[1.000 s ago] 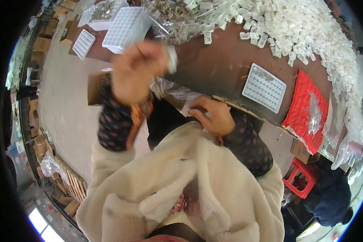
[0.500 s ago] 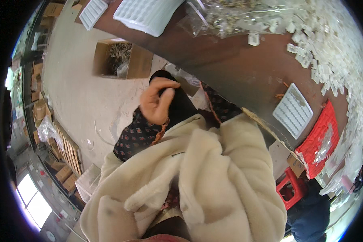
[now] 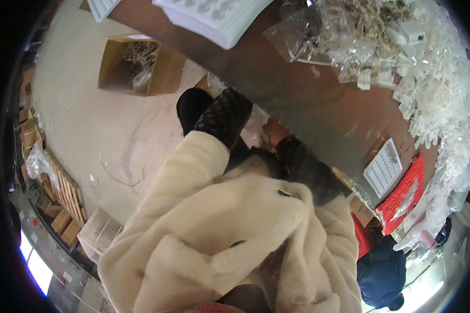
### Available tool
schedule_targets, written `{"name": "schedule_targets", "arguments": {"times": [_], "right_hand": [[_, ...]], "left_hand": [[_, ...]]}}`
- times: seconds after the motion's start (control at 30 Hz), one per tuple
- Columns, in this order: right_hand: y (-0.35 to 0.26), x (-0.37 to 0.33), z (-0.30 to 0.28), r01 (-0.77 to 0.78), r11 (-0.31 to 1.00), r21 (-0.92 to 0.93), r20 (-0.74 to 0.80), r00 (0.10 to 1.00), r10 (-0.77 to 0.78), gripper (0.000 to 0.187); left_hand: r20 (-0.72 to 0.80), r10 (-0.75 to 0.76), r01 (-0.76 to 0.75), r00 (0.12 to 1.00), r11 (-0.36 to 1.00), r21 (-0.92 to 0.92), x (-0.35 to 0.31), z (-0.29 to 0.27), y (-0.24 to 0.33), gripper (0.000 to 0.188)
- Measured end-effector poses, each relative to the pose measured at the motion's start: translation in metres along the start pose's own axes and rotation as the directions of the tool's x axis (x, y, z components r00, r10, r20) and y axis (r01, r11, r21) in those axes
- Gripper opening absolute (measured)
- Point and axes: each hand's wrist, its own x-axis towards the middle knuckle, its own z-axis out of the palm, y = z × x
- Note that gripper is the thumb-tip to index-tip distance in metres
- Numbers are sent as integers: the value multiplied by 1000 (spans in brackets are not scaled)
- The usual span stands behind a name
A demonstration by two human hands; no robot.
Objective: The person assembles small electronic components by inserting parts into white plastic housings and sealing them with a lighter flame. They handle multiple units one at a time, placing finished items into a plastic bag.
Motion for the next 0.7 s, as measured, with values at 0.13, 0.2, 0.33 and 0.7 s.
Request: {"name": "schedule_targets", "arguments": {"times": [0.13,0.2,0.33,0.7], "right_hand": [[4,-9,3,-31,993,115,-76,996,40,15],[4,-12,7,-115,983,144,-49,991,123,18],[1,-4,10,-168,960,223,-426,869,251,22],[-46,32,-49,-124,753,646,-296,869,397,24]], "left_hand": [[13,-21,21,1000,1000,7,6,4,-1,26],[5,-16,16,1000,1000,-1,5,-2,-1,26],[-31,29,-31,999,999,-36,2,-17,-1,27],[-483,219,-488,848,678,-550,-178,-97,-22,29]]}}
